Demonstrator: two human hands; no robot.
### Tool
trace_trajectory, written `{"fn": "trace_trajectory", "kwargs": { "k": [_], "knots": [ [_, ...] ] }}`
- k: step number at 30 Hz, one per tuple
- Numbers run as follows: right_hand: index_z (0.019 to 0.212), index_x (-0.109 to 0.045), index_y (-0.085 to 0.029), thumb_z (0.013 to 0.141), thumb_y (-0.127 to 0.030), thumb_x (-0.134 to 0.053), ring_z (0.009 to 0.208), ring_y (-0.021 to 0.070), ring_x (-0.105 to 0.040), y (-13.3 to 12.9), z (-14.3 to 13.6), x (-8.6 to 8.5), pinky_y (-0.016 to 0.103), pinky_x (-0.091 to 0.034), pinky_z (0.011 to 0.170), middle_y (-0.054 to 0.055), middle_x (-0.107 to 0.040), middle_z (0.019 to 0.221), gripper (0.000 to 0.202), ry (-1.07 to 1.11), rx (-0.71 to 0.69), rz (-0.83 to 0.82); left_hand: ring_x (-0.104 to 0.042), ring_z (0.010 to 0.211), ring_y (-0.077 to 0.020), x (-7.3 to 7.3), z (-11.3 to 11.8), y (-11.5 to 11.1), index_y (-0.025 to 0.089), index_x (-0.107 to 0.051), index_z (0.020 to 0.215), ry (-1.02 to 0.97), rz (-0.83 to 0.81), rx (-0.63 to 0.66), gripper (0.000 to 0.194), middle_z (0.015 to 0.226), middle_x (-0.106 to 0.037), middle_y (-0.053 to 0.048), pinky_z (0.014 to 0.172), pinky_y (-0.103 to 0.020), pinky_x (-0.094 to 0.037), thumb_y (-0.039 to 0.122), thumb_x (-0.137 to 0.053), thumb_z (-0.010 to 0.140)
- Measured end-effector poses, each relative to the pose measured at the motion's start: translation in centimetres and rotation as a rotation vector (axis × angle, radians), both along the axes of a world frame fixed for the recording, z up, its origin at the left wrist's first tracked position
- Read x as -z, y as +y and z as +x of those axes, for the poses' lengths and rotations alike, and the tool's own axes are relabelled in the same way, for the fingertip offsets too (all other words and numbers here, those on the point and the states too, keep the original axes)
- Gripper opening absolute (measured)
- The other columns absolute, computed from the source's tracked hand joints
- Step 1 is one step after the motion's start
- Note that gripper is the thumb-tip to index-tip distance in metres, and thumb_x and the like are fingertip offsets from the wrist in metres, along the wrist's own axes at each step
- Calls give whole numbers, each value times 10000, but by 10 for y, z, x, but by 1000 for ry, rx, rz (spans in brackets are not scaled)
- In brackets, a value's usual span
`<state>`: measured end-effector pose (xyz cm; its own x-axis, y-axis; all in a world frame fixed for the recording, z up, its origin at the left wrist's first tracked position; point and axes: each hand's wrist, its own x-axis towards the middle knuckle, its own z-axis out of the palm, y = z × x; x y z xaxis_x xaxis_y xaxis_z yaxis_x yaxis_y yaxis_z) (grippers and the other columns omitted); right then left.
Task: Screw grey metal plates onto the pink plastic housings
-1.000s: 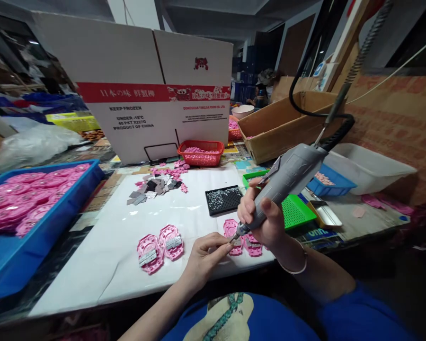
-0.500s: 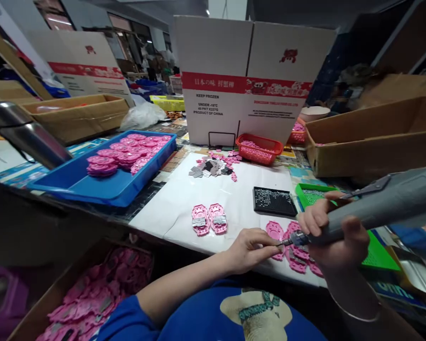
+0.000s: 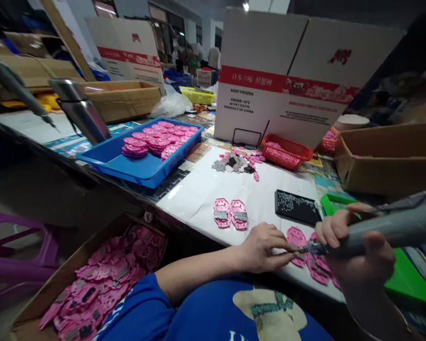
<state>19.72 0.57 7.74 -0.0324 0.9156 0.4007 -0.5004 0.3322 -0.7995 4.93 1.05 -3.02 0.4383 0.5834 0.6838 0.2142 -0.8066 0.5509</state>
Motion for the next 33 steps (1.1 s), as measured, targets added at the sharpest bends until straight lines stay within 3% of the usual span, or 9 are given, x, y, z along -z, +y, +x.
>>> {"fn": "trace_trajectory", "kwargs": {
  "k": [2, 4, 6, 9, 13, 17, 24, 33],
  "knots": [
    [924, -625, -259, 683, -386, -815, 381, 101, -401, -2, -3, 0, 233, -357, 371, -66, -480, 551, 332, -8, 0, 22, -660, 716, -151, -4, -5, -4, 140, -724, 943, 27, -23, 2, 239, 778, -725, -68, 696, -279, -481, 348, -605, 930],
    [913, -612, -271, 688, -393, -799, 369, 97, -397, -3, -2, -2, 232, -342, 363, -74, -466, 545, 317, -29, 10, 36, -663, 794, -177, -6, -10, -7, 112, -679, 1109, 30, -49, 14, 406, 872, -725, -96, 727, -289, -508, 452, -663, 886],
    [910, -604, -278, 681, -433, -796, 358, 93, -378, -1, 2, -3, 233, -318, 349, -83, -439, 538, 338, -62, 91, 63, -662, 888, -196, -6, -13, -5, 103, -643, 1179, 22, -59, 1, 478, 963, -709, -122, 792, -315, -531, 458, -690, 863],
    [921, -598, -281, 708, -509, -761, 366, 102, -363, 5, 13, -1, 252, -316, 344, -79, -448, 554, 352, -133, 268, 126, -657, 960, -186, -3, -14, 2, 115, -621, 1212, 69, -151, 1, 377, 1046, -683, -135, 839, -319, -546, 337, -657, 909],
    [930, -583, -276, 711, -459, -742, 380, 111, -365, 10, 27, 10, 266, -295, 369, -83, -476, 543, 327, -178, 403, 111, -654, 1037, -187, 0, -4, 11, 121, -629, 1188, 120, -147, 25, 289, 1135, -662, -146, 893, -334, -556, 254, -618, 932],
    [951, -607, -250, 733, -413, -781, 383, 113, -411, 13, 35, 25, 280, -282, 376, -70, -505, 558, 323, -174, 363, 130, -644, 1099, -204, 4, 7, 17, 128, -619, 1213, 183, -138, 98, 295, 1215, -646, -162, 921, -365, -562, 215, -602, 932],
    [969, -621, -198, 764, -350, -786, 361, 91, -412, 14, 37, 39, 270, -293, 333, -62, -516, 580, 304, -142, 296, 204, -646, 897, -181, 8, 14, 22, 122, -699, 1065, 271, -110, 74, 186, 1022, -730, -102, 800, -328, -554, 192, -610, 917],
    [1018, -644, -258, 801, -330, -746, 401, 102, -452, 20, 32, 53, 270, -319, 363, -63, -575, 613, 250, -159, 265, 296, -637, 864, -169, 8, 15, 21, 116, -717, 1032, 250, -83, 62, 171, 986, -742, -90, 777, -300, -534, 186, -611, 918]
  ]
}}
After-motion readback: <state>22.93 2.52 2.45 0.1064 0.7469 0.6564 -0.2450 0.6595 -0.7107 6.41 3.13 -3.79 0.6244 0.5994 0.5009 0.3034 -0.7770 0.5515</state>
